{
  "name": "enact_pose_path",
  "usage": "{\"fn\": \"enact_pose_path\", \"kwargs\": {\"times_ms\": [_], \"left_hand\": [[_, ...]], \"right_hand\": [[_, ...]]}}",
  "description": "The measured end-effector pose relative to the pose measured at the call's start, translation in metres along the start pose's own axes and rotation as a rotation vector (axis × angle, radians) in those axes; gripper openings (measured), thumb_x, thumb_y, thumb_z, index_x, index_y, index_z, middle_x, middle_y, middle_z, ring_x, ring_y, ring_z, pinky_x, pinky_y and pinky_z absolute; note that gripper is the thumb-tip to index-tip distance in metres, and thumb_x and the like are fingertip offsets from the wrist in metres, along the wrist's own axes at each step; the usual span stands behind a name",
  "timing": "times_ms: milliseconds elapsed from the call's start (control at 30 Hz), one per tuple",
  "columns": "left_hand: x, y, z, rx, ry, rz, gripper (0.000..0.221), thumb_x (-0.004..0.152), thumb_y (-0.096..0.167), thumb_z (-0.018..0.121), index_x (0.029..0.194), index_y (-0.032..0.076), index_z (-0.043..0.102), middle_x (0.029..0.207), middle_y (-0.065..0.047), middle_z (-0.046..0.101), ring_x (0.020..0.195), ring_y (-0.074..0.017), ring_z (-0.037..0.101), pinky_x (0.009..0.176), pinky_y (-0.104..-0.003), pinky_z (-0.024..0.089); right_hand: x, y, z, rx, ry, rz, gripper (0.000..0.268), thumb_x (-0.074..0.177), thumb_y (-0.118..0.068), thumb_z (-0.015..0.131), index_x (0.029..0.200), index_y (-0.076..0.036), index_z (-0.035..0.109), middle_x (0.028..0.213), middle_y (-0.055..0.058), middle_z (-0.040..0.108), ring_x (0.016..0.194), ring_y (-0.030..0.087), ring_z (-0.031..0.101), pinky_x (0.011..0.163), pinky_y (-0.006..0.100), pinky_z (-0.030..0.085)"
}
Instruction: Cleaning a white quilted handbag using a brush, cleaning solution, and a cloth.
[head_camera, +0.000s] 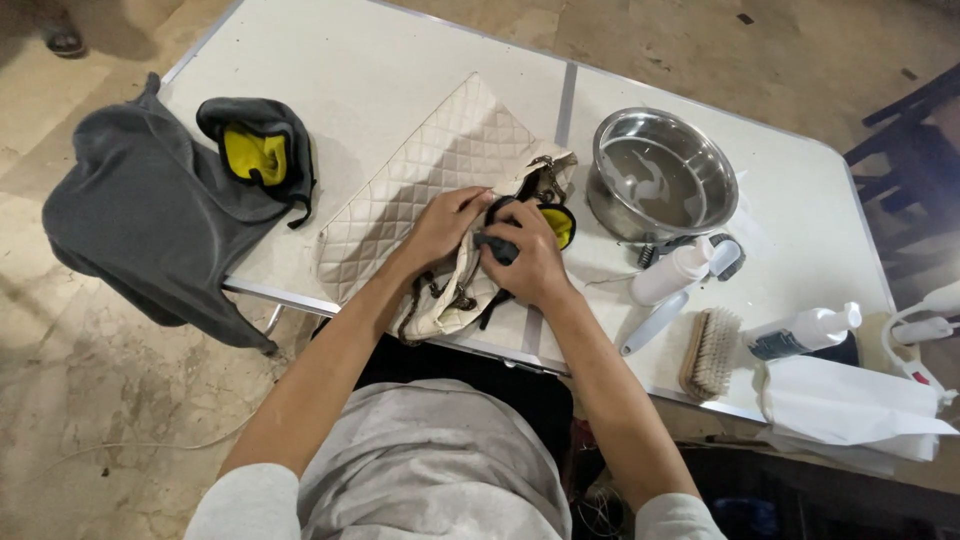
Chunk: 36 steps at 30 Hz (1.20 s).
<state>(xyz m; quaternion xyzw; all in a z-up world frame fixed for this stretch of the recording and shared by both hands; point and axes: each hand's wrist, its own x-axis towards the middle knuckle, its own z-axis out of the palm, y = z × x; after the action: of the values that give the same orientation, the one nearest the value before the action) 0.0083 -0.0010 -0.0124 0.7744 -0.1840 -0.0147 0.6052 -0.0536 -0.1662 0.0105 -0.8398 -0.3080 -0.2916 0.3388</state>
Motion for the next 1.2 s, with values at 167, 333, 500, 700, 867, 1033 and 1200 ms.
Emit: {"fn": "enact_pose_path", "kwargs": {"times_ms": [167, 333, 500, 700, 867, 1033, 1200], "left_hand": [[-0.007, 0.007, 0.000, 0.017, 0.002, -0.005, 0.042, 0.107, 0.043, 0.051, 0.129, 0.014, 0.072, 0.124, -0.015, 0.072, 0.125, -0.0367, 0.062, 0.105, -0.049, 0.047], [-0.008, 0.009, 0.002, -0.017, 0.010, -0.019, 0.043, 0.106, 0.044, 0.054, 0.129, 0.012, 0.072, 0.125, -0.016, 0.072, 0.125, -0.0372, 0.062, 0.106, -0.048, 0.046], [-0.003, 0.002, 0.001, 0.012, 0.018, -0.016, 0.046, 0.107, 0.044, 0.052, 0.130, 0.009, 0.071, 0.127, -0.018, 0.071, 0.126, -0.0377, 0.061, 0.108, -0.050, 0.045], [-0.005, 0.010, 0.001, 0.018, -0.002, -0.033, 0.045, 0.105, 0.042, 0.053, 0.131, 0.010, 0.070, 0.129, -0.019, 0.070, 0.128, -0.0400, 0.058, 0.108, -0.051, 0.044], [-0.007, 0.008, 0.001, 0.032, 0.010, -0.040, 0.049, 0.105, 0.047, 0.053, 0.131, 0.010, 0.070, 0.129, -0.017, 0.070, 0.128, -0.0374, 0.060, 0.109, -0.049, 0.045], [-0.004, 0.003, 0.000, 0.021, 0.000, -0.035, 0.043, 0.106, 0.041, 0.052, 0.131, 0.011, 0.071, 0.128, -0.017, 0.071, 0.126, -0.0369, 0.061, 0.107, -0.049, 0.046], [-0.008, 0.007, 0.000, 0.004, 0.010, -0.042, 0.043, 0.106, 0.043, 0.053, 0.131, 0.014, 0.071, 0.126, -0.014, 0.072, 0.123, -0.0336, 0.063, 0.105, -0.048, 0.047]], "right_hand": [[0.000, 0.022, -0.002, -0.078, 0.091, 0.062, 0.010, 0.082, -0.007, 0.076, 0.090, -0.003, 0.075, 0.096, 0.013, 0.063, 0.093, 0.036, 0.064, 0.078, 0.047, 0.056], [-0.002, 0.012, -0.002, -0.047, 0.047, 0.067, 0.009, 0.080, -0.008, 0.077, 0.087, -0.003, 0.074, 0.096, 0.014, 0.063, 0.093, 0.036, 0.064, 0.078, 0.046, 0.056], [0.002, 0.022, -0.004, -0.100, 0.086, 0.169, 0.010, 0.088, -0.008, 0.073, 0.096, -0.002, 0.075, 0.099, 0.015, 0.066, 0.095, 0.035, 0.066, 0.080, 0.046, 0.057], [0.003, 0.000, -0.007, 0.011, -0.030, 0.104, 0.010, 0.081, -0.009, 0.078, 0.090, -0.005, 0.076, 0.097, 0.014, 0.065, 0.096, 0.036, 0.064, 0.080, 0.047, 0.057], [-0.001, 0.017, -0.005, -0.078, 0.058, 0.205, 0.009, 0.089, -0.008, 0.073, 0.095, -0.003, 0.076, 0.098, 0.013, 0.065, 0.096, 0.034, 0.065, 0.080, 0.044, 0.058], [-0.003, 0.018, -0.003, 0.010, 0.004, 0.106, 0.008, 0.086, -0.011, 0.078, 0.091, -0.005, 0.076, 0.098, 0.012, 0.063, 0.098, 0.035, 0.064, 0.084, 0.047, 0.056], [-0.003, 0.032, -0.005, -0.098, 0.098, 0.136, 0.007, 0.092, -0.009, 0.075, 0.098, -0.006, 0.078, 0.095, 0.014, 0.067, 0.092, 0.034, 0.068, 0.080, 0.044, 0.059]]}}
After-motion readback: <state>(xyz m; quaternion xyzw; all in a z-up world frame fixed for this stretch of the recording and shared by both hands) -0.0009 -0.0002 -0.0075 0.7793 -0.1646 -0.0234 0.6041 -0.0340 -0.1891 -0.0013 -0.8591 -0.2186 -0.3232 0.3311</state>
